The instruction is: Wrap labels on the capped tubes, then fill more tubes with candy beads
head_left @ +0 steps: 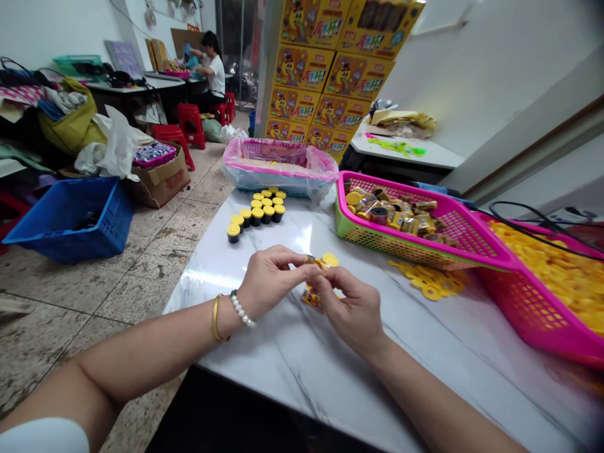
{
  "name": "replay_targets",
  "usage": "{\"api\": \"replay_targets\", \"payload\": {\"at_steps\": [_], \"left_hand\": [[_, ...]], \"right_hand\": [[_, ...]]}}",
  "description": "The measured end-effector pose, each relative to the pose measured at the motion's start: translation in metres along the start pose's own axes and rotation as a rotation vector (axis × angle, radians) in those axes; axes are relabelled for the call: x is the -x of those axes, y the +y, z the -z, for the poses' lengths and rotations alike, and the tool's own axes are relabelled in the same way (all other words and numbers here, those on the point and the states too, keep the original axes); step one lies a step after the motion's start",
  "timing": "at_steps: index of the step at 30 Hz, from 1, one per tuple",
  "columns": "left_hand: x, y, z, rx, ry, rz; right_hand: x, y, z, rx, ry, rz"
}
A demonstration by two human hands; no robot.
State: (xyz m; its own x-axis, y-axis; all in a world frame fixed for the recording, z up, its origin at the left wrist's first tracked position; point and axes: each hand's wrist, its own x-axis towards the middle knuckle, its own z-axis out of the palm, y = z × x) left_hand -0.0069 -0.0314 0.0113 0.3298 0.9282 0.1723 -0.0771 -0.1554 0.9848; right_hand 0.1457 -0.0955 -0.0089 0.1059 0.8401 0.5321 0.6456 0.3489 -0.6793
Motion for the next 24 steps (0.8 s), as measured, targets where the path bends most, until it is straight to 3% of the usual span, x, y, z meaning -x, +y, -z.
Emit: {"api": "replay_targets", "payload": {"at_steps": [4, 7, 11, 14, 17, 20, 22, 24], "left_hand": [[-0.006, 0.004, 0.001, 0.177, -0.061, 0.241], [-0.012, 0.003, 0.003, 0.283, -0.086, 0.345], [-0.02, -0.004, 0.007, 0.348, -0.106, 0.521], [-0.024, -0.007, 0.01, 0.417, -0.151, 0.614], [-0.027, -0.006, 0.011, 0.509, -0.129, 0.703], [-0.03, -0.004, 0.012, 0.599, -0.102, 0.77], [-0.031, -0.002, 0.013, 0.653, -0.124, 0.789], [-0.031, -0.002, 0.013, 0.69, -0.152, 0.803]], "right_hand": [[-0.006, 0.0, 0.004, 0.138, -0.072, 0.145], [-0.017, 0.009, 0.017, 0.247, -0.06, 0.221], [-0.029, 0.038, 0.032, 0.426, -0.078, 0.163], [-0.033, 0.058, 0.034, 0.408, -0.154, 0.002], [-0.037, 0.061, 0.037, 0.119, -0.121, -0.272], [-0.041, 0.049, 0.04, -0.458, -0.034, -0.493], [-0.042, 0.038, 0.039, -0.738, 0.008, -0.543], [-0.038, 0.03, 0.035, -0.826, 0.03, -0.53]]}}
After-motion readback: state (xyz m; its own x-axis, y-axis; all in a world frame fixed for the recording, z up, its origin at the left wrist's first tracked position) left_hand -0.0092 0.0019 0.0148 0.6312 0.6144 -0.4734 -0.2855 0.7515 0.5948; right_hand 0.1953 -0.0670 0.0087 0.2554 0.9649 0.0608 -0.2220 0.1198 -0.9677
